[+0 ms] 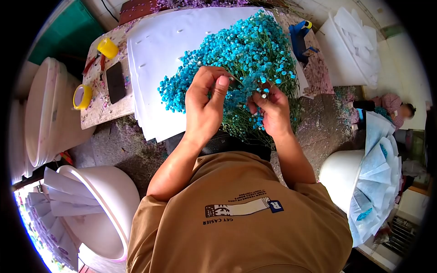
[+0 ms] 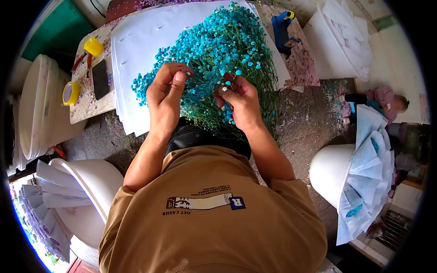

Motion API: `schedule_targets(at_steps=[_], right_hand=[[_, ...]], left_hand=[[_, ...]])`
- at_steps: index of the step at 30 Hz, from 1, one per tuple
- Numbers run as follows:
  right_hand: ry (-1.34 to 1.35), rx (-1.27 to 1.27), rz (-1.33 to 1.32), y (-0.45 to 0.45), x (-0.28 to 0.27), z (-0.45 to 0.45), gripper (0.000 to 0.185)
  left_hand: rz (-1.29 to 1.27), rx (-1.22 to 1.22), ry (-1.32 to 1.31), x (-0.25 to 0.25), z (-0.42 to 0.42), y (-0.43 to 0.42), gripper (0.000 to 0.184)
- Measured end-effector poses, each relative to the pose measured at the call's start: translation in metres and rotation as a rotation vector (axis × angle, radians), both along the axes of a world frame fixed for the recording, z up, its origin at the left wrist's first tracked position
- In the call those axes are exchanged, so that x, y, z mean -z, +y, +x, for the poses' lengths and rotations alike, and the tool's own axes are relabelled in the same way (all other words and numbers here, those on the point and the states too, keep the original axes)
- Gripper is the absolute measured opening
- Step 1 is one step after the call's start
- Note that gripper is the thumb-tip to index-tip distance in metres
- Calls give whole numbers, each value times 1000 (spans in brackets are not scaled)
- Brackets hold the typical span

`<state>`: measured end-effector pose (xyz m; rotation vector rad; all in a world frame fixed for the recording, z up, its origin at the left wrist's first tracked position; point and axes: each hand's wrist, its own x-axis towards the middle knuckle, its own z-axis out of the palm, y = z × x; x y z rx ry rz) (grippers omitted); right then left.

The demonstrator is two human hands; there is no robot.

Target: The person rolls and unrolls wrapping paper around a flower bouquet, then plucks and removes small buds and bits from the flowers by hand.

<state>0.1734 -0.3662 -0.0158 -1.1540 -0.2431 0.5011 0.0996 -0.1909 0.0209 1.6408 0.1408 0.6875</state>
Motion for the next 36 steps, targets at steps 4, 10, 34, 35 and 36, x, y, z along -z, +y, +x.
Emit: schedule_targets(at_steps=[4,10,34,35,36], right_hand=[[-26,-26,-5,2,1,1,20],[-13,126,-15,10,4,-4,21],[-11,-48,103,-4,9,0,41],[-28,-85,125,-5,11,1,42],[-28,-85,125,-7,13,2,42]], left_hand=[[5,108,2,0,-5,-1,8],[468,-7,-124,-19,-9,-16,26],[16,437,179,3,1,11,20],[16,437,178,2,0,11,20],[23,450,186,-1,-1,12,21]])
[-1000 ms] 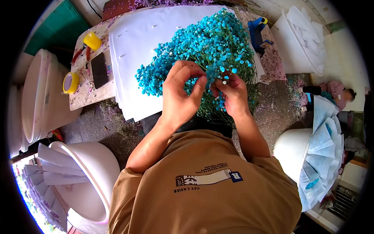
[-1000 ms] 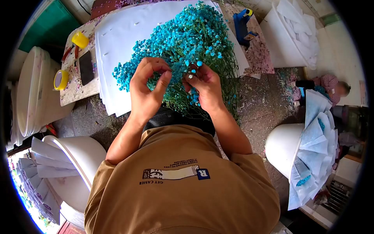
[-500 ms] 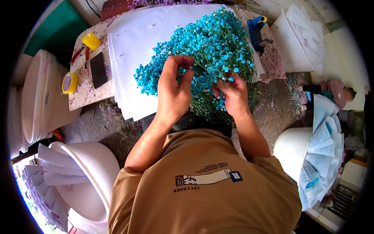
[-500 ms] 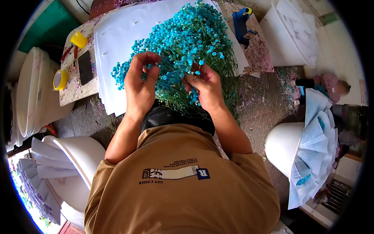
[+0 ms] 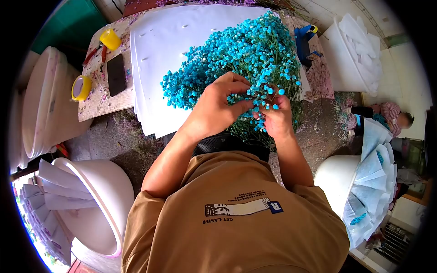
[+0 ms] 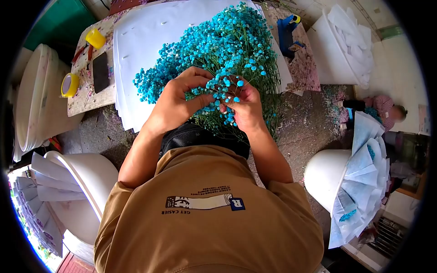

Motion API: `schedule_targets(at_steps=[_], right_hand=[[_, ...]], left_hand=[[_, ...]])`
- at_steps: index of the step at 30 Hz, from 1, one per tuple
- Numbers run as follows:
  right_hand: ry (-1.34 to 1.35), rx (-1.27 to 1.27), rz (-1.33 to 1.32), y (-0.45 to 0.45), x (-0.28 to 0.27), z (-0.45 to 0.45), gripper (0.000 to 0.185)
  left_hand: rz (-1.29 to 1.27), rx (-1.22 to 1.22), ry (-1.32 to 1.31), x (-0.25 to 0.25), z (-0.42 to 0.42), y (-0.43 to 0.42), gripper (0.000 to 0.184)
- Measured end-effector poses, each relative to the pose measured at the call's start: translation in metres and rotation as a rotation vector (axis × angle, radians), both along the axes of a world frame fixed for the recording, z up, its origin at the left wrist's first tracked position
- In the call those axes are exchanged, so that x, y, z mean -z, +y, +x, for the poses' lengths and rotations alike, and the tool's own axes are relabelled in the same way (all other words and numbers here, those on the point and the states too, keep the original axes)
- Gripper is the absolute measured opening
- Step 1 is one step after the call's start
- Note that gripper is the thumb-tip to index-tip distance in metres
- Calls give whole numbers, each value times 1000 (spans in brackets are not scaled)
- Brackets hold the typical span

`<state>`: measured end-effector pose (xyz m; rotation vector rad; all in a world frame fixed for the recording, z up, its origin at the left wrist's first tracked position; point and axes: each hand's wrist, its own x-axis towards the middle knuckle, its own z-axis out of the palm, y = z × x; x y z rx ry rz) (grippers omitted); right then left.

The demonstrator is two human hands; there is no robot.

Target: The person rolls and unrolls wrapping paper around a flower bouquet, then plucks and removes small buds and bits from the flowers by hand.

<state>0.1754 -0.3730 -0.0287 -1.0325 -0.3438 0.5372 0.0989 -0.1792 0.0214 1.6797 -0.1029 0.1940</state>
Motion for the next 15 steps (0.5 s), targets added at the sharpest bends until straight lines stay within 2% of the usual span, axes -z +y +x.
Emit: schedule_targets(at_steps=[2,4,8,14,15], right_hand=[[-5,-57,-19,-1,1,0,44],[10,-13,-29,1,2,-3,46],[41,-17,-71,2,5,-3,48],[5,-40,-52,3,-2,-3,51],[-20,-42,-55,3,-2,-3,51]], left_hand=[[7,14,7,-4,-2,1,23],[122,23,-37,-7,-5,2,24],[129,5,-38,-6,-6,0,21],[-46,-129,-160,8,-6,-8,11],[-245,-162,-86,10,-6,-5,7]])
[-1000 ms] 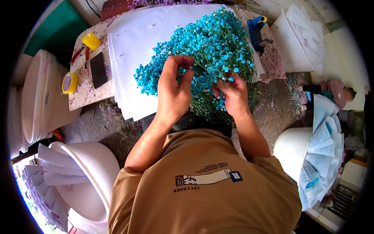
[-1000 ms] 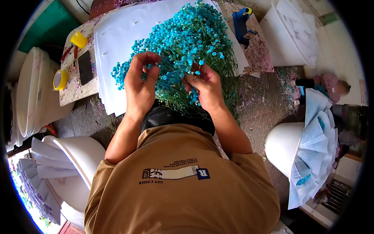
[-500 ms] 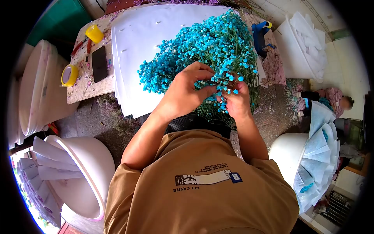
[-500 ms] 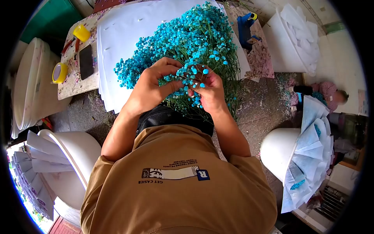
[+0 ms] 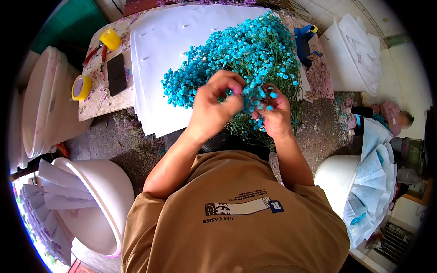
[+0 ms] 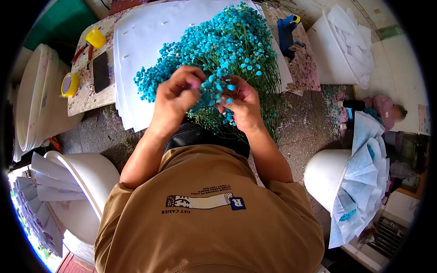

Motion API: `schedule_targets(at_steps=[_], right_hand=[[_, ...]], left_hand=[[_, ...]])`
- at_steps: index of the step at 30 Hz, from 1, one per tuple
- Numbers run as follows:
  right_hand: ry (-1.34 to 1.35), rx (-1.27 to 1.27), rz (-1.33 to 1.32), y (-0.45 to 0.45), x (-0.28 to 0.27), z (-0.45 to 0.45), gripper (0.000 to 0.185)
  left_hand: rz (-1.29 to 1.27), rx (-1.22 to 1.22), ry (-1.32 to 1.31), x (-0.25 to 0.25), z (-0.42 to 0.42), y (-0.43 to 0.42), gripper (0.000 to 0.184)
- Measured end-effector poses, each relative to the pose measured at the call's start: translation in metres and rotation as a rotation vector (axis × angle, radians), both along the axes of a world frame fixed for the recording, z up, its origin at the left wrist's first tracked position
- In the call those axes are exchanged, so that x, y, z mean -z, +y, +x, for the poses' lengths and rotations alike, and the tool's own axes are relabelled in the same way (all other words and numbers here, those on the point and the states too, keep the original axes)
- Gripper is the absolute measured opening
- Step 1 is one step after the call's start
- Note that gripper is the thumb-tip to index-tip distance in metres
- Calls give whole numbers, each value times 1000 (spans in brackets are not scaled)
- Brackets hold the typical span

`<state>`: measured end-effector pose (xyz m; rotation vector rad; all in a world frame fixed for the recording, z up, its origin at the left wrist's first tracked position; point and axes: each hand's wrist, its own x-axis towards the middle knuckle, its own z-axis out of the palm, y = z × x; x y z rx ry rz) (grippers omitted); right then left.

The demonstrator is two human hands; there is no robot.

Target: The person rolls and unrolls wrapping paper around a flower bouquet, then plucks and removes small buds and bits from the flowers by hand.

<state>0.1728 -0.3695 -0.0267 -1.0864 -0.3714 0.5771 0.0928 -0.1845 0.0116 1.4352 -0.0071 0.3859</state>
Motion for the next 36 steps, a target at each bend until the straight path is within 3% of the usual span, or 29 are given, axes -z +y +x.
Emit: schedule_targets(at_steps=[2,5,9,13,15,19,22,29,33,36], right_hand=[[9,6,-11,-1,0,-1,50],[0,8,-27,-1,3,-1,49],[-8,-14,-30,0,2,-1,49],[0,27,-32,1,1,-1,46],[54,99,-19,2,-1,-3,43],[45,108,-76,6,-4,-3,39],[61,60,-46,6,-5,-3,37],[39,68,-73,4,-6,-3,36],[56,115,-78,7,-9,-1,34],[50,100,-73,5,-7,2,35]], left_hand=[[-308,-59,68,-1,1,6,5],[-281,41,127,0,0,26,4],[-161,-73,159,-2,-5,17,8],[0,-92,129,2,-19,16,12],[412,-182,-129,-4,-29,10,15],[787,-237,-89,-19,-41,-10,22],[882,-318,-88,-8,-35,-12,22],[758,-282,-107,10,-28,-7,21],[373,-410,-124,15,-30,7,12],[390,-279,148,0,-47,9,12]])
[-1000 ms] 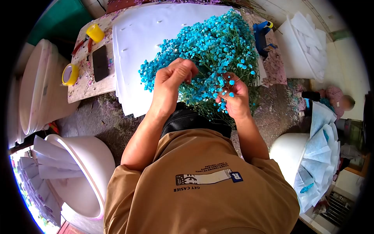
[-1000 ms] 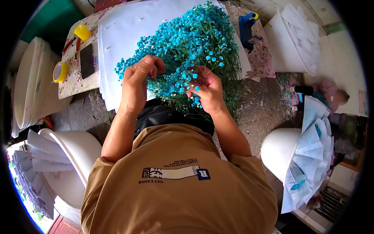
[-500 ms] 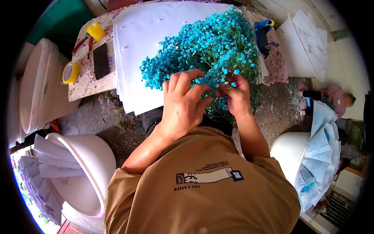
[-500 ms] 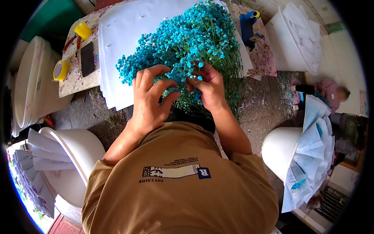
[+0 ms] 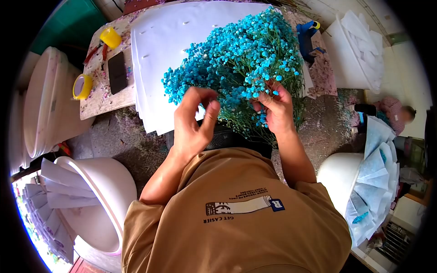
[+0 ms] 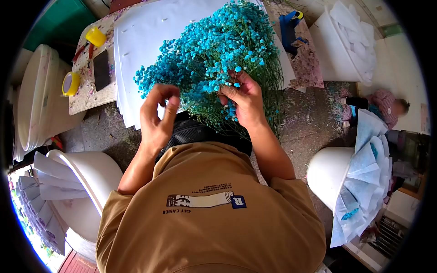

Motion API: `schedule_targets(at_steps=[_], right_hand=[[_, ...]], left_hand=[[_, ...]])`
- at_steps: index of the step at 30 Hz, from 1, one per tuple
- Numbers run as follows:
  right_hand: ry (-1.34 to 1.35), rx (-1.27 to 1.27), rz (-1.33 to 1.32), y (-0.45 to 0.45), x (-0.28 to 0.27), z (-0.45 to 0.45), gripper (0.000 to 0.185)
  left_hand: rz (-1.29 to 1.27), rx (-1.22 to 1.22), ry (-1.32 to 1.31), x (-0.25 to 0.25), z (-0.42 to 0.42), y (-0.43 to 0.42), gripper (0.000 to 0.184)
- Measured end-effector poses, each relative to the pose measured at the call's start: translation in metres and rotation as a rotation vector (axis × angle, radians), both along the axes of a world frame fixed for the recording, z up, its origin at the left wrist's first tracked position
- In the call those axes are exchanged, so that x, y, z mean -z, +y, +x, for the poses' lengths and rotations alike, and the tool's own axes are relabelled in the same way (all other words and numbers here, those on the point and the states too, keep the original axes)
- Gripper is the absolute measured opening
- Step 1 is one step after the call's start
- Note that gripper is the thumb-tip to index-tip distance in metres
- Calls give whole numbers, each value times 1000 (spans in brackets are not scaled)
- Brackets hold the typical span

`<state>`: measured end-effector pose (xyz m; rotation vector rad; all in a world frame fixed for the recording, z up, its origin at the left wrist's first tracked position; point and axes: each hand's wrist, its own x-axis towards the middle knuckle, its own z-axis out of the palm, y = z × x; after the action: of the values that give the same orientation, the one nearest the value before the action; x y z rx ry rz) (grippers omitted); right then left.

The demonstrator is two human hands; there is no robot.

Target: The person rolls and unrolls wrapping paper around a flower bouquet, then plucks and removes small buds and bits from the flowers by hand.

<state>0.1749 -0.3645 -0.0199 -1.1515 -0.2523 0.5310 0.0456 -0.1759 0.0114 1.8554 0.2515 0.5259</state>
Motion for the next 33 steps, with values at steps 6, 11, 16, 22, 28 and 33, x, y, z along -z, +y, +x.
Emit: schedule_targets(at_steps=[6,11,16,22,28,33], right_hand=[[-3,-12,-11,2,4,-3,34],[-87,-21,-23,-1,-1,1,31],[-187,-142,-4,-16,-15,5,47],[-640,126,-150,-68,-52,76,42],[-132,81,-441,-115,34,247,46],[-145,-124,-639,-47,32,205,83]], left_hand=[[36,79,148,12,2,-18,22],[-2,54,148,21,10,-22,28],[-83,142,13,23,-9,-14,13],[25,306,332,32,-46,36,14],[-782,236,445,69,-32,41,46],[-975,337,299,82,11,31,92]])
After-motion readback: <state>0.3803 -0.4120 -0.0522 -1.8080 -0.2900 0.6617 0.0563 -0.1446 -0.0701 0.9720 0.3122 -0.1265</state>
